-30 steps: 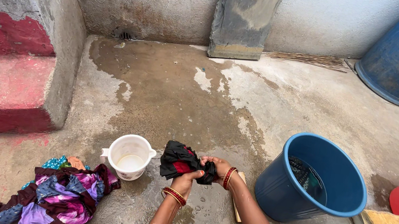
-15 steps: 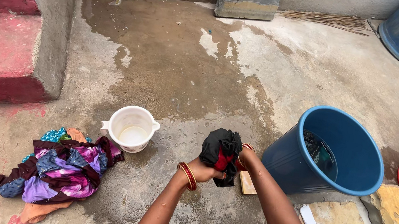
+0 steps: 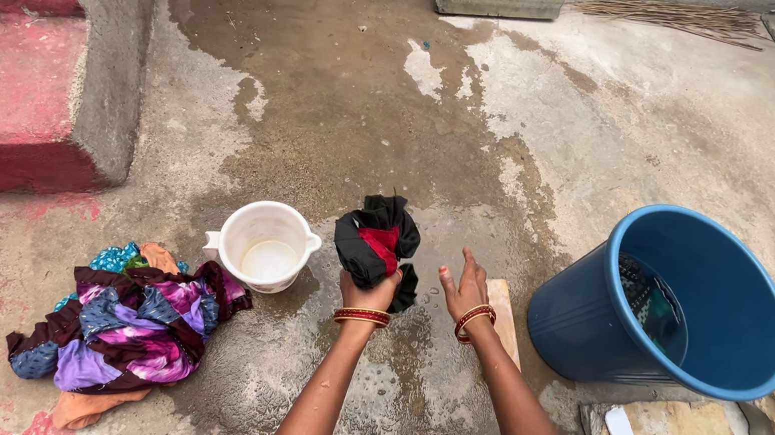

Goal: The person washes a black garment by scrubbing it with a bar of soap on the ground, rinsing it with water from a bucket, and wringing it out.

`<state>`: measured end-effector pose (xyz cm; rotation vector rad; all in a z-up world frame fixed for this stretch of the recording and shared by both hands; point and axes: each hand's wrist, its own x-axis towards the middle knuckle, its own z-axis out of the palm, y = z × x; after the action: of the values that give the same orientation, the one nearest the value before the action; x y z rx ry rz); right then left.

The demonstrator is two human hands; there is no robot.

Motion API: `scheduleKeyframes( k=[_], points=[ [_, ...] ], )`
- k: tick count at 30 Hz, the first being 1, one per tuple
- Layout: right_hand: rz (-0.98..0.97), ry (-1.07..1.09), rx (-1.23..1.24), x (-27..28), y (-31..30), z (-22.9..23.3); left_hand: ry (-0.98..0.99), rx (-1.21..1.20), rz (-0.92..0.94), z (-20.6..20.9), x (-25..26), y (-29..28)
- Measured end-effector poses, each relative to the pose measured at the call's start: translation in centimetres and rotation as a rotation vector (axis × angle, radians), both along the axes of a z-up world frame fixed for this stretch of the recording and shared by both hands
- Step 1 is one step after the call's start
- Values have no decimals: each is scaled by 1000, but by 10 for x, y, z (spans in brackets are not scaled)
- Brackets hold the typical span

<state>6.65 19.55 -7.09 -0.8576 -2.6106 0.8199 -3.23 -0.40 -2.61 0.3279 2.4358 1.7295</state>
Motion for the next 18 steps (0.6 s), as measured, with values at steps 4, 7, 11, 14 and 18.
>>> scheduleKeyframes(
  k=[4,7,11,14,18],
  points=[
    [484,-514,473,20,-39,-44,67,-52,-55,-2,-9,-12],
    [1055,-692,444,50,-87,-77,-92,-504,-274,-10,-23,-22],
    [1494,-465,293,84,-134,-115,-345,-704,-237,-63,-45,-40],
    [1580,-437,243,59,-121,-132,-264,-738,-179,-137,-69,-49],
    [1613,-416,220,32,-100,-150,-203,-539,-15,-207,-95,-40]
  ],
)
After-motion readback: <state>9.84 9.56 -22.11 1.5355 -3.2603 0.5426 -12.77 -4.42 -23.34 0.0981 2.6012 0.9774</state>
